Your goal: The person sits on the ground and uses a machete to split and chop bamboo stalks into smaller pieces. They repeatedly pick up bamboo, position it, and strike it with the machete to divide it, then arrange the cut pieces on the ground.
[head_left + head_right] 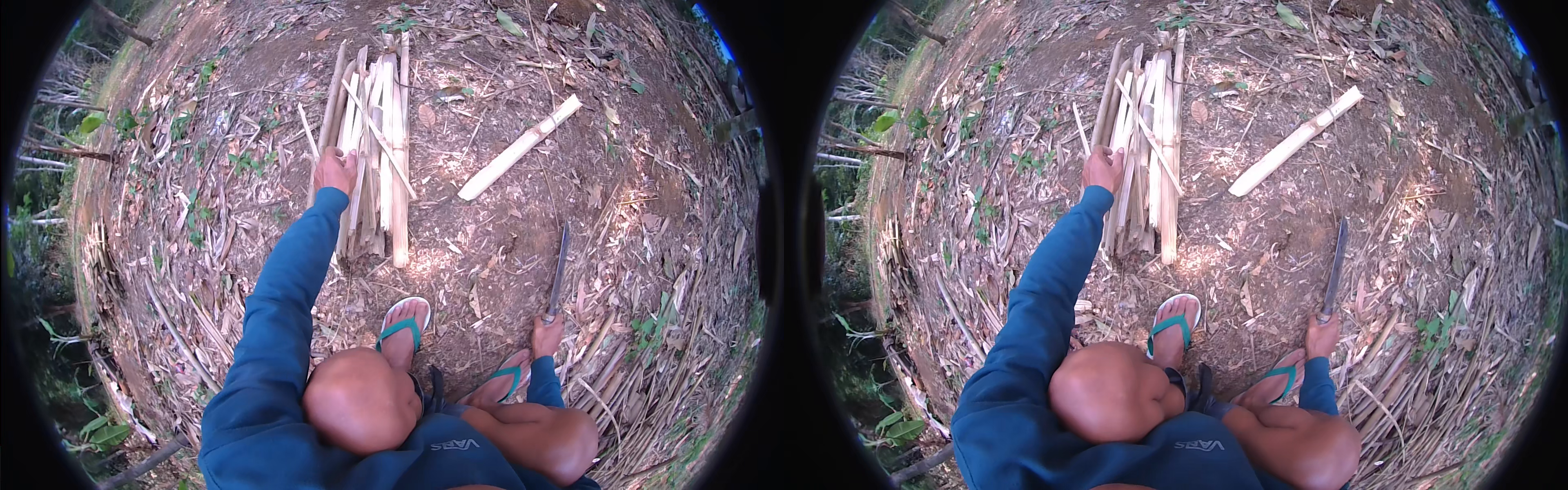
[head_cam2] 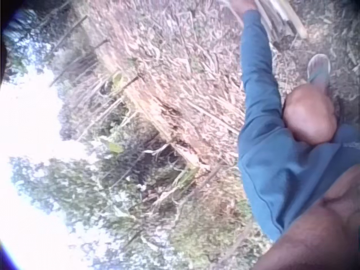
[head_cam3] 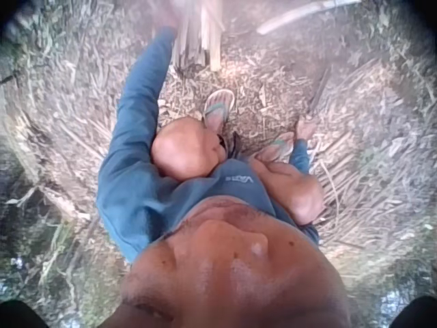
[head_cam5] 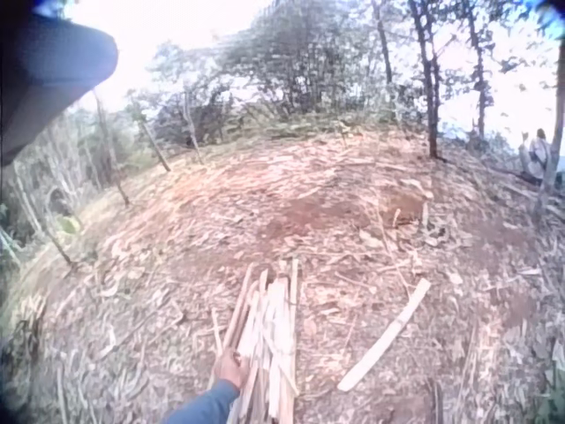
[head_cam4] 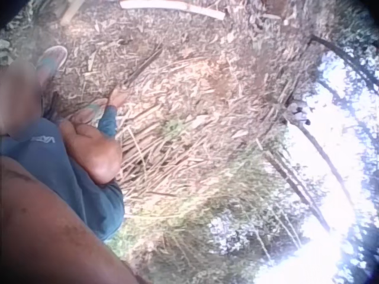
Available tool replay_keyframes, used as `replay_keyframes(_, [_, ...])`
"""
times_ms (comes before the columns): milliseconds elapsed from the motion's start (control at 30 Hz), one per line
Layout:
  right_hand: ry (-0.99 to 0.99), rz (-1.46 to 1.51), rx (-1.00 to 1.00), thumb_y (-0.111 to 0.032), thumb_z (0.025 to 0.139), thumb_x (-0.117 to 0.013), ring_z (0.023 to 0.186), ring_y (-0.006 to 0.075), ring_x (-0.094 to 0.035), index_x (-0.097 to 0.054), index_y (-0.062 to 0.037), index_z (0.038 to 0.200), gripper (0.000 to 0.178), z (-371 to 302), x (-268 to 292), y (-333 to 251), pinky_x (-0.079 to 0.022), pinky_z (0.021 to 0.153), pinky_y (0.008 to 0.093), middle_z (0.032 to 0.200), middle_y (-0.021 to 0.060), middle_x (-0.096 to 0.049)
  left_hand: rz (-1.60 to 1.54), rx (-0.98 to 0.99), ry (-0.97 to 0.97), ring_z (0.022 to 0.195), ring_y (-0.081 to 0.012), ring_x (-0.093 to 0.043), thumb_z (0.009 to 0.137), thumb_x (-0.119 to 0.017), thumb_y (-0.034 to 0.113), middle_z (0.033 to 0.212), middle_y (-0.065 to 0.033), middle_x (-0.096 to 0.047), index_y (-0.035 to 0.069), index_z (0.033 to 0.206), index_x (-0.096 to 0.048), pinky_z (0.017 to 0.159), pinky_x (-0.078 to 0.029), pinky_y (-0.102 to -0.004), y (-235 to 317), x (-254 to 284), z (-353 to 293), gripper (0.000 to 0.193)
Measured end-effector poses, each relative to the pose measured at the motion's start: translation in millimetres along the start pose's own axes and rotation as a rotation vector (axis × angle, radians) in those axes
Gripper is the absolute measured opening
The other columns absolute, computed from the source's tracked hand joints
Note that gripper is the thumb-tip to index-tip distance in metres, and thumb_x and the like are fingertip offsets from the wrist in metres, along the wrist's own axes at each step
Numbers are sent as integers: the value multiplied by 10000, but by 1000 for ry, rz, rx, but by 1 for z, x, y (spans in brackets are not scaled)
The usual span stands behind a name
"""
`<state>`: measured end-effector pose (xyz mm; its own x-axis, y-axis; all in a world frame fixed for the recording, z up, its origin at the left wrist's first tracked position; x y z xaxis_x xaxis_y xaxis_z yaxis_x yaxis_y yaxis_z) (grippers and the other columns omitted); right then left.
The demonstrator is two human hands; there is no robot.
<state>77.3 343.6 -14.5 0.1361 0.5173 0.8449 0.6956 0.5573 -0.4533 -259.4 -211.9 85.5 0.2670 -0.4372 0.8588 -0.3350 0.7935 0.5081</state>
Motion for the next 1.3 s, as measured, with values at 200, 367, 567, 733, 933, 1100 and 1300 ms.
replay_keyframes(200, [-32, 86, -1, -286, 797, -735, 826, 415, -664, -610, -15, 980, 350, -3, 4, -13, -492, 767, 475, 835, 204, -682, 478, -285, -89, 986, -284, -602, 810, -699, 443, 936, -125, -671, 66, 879, -707, 889, -439, -423, 22, -38, -27, 383])
replay_keyframes(367, [-22, 85, 3, -287, 797, -743, 801, 412, -661, -615, -20, 954, 334, -1, 6, -8, -494, 763, 472, 815, 200, -679, 65, 13, -74, 886, -390, -655, 834, -650, 384, 881, -223, -690, -3, 793, -685, 824, -493, -470, 13, -34, -4, 391])
replay_keyframes(567, [-31, 86, 0, -297, 796, -740, 842, 416, -655, -601, -22, 962, 350, 2, 2, 3, -489, 785, 477, 861, 208, -676, 177, 80, -96, 1046, -372, -622, 834, -680, 471, 1092, -184, -678, 20, 1058, -658, 915, -472, -468, 52, -67, 21, 505])
replay_keyframes(733, [-58, 57, -31, -309, 799, -729, 858, 430, -653, -592, -26, 983, 365, -3, 4, -6, -486, 791, 488, 871, 215, -678, 419, 31, -146, 1225, -298, -509, 804, -724, 491, 1205, -123, -617, 65, 1126, -670, 1035, -379, -441, 65, -85, 11, 537])
replay_keyframes(933, [-53, 53, -12, -306, 797, -721, 846, 439, -660, -588, -27, 978, 358, -6, 2, -13, -493, 774, 501, 859, 221, -686, 108, -42, -61, 979, -432, -644, 849, -658, 362, 981, -268, -681, 6, 1071, -632, 876, -499, -490, 37, -54, 14, 420])
replay_keyframes(1100, [-22, 9, -38, -318, 793, -722, 846, 454, -658, -593, -23, 983, 373, 1, 10, 1, -497, 760, 516, 855, 239, -685, 123, -91, -118, 939, -396, -658, 853, -643, 309, 944, -218, -689, 28, 1128, -620, 859, -501, -459, 2, 4, 5, 394])
replay_keyframes(1300, [-48, 0, -60, -351, 793, -712, 856, 466, -654, -592, -15, 1001, 413, 2, 10, -6, -504, 772, 518, 856, 257, -685, 146, -597, 218, 975, -348, -588, 853, -702, 250, 985, -151, -628, 28, 1108, -620, 901, -456, -428, 65, 4, -27, 347])
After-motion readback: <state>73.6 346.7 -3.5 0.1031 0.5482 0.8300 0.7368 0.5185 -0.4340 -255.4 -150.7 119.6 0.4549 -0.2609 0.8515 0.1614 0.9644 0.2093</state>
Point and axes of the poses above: each hand's wrist, its own z-axis towards the middle knuckle, its own x-axis out of the back of the hand, y = z × x, the point moved 7 cm from there along z, towards the middle knuckle
